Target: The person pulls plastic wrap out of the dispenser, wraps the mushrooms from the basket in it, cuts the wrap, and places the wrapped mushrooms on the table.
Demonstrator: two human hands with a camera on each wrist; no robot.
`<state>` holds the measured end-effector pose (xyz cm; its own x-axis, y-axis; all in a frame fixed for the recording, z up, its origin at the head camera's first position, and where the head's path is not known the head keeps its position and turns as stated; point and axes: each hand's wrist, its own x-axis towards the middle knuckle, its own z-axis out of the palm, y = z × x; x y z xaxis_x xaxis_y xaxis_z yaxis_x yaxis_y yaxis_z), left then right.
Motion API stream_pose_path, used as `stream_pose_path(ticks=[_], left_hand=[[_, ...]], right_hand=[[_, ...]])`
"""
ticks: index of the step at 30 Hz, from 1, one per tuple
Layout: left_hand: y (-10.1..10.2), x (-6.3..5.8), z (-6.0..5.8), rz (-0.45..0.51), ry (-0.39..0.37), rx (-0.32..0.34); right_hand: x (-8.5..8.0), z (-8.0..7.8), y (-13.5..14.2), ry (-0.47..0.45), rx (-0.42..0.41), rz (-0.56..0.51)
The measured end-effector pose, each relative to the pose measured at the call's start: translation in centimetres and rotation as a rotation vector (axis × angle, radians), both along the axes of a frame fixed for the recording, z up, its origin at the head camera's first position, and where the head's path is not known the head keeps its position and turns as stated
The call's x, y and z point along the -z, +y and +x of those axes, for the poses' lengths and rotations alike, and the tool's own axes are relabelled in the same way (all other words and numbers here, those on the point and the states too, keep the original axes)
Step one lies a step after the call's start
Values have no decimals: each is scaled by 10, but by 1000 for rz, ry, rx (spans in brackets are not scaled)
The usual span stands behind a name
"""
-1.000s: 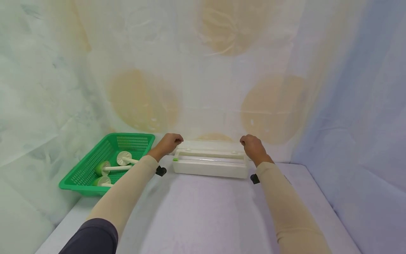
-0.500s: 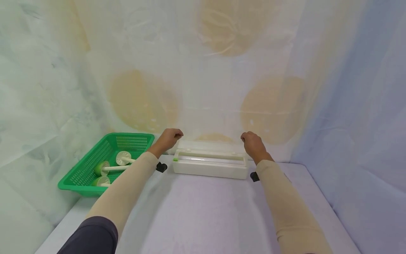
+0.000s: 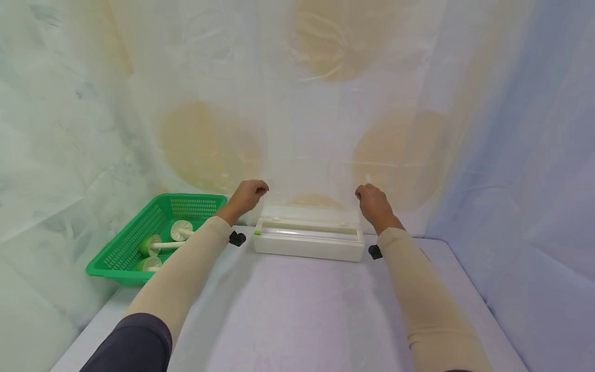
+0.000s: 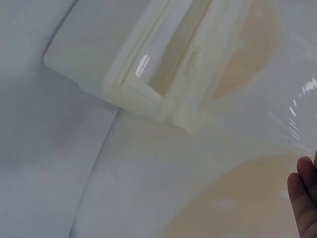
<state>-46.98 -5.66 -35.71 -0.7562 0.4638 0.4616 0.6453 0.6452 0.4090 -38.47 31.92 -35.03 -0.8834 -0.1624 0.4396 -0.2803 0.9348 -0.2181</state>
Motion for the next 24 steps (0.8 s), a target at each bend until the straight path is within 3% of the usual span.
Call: stream_pose_path(ticks=[24], left_hand=[[9,-39,0,18,74,-3]], right_hand=[[-41,10,5,93,-2,-14]])
